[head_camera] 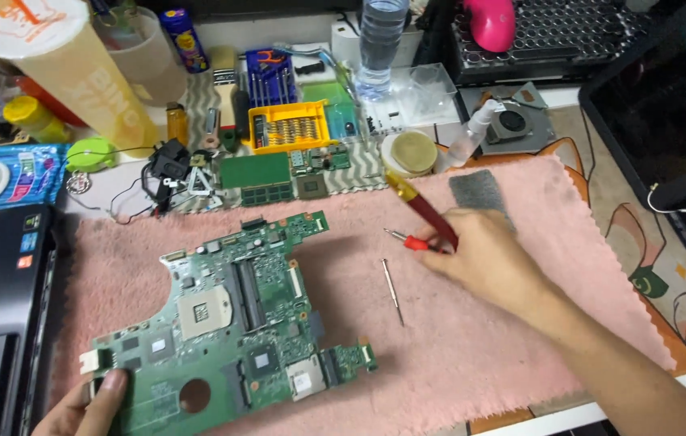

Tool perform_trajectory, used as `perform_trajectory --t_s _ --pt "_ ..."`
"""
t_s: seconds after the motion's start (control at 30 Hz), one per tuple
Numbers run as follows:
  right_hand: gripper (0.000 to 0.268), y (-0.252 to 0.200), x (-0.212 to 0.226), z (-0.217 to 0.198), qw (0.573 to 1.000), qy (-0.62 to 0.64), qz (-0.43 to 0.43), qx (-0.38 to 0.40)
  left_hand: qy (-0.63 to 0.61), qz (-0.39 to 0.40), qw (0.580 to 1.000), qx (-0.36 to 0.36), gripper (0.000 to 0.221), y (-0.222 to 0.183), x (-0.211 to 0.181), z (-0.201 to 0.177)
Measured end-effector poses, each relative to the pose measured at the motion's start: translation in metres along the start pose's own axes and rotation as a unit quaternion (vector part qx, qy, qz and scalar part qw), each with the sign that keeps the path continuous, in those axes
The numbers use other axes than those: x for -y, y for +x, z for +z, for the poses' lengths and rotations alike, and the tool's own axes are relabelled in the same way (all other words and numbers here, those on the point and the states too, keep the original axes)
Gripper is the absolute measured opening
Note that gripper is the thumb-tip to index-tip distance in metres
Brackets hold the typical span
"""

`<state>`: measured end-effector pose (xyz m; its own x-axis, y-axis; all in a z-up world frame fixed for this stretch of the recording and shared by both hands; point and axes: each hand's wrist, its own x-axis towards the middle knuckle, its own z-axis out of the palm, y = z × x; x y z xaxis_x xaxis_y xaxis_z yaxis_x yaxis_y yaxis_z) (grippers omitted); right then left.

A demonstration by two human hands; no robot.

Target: Cleaning a laptop motherboard using a brush to remove dust and debris.

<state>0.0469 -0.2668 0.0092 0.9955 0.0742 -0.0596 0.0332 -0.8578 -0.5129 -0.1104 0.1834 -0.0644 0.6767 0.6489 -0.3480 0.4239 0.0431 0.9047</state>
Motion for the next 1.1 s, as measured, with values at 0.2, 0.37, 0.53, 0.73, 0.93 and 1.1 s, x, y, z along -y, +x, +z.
perform_trajectory --t_s 0.2,0.37,0.53,0.73,0.93,1.1 --pt "0.022 0.035 -0.003 -0.015 0.995 0.002 0.102 -0.015 -0.051 -0.065 0.993 0.084 0.027 -0.018 -0.034 0.016" --pt "0.025 0.017 -0.004 0.006 0.995 -0.038 -0.013 -0.089 -0.067 -0.141 0.984 0.087 0.031 -0.027 -0.06 0.028" --pt "0.034 -0.018 0.053 0.022 0.98 0.081 0.142 0.114 -0.043 -0.109 0.991 0.069 0.029 -0.014 -0.047 0.023" --pt "0.026 -0.021 0.053 0.033 0.985 0.112 0.096 0.092 -0.043 -0.032 0.997 0.064 0.025 -0.005 -0.022 0.026" --pt "0.031 0.008 0.062 -0.022 0.965 0.116 0.211 0.102 -0.056 -0.077 0.993 0.071 0.027 -0.015 -0.02 0.041" --pt "0.028 0.061 -0.005 -0.04 0.996 0.01 0.086 0.028 -0.123 -0.145 0.972 0.139 0.044 -0.029 -0.015 0.068"
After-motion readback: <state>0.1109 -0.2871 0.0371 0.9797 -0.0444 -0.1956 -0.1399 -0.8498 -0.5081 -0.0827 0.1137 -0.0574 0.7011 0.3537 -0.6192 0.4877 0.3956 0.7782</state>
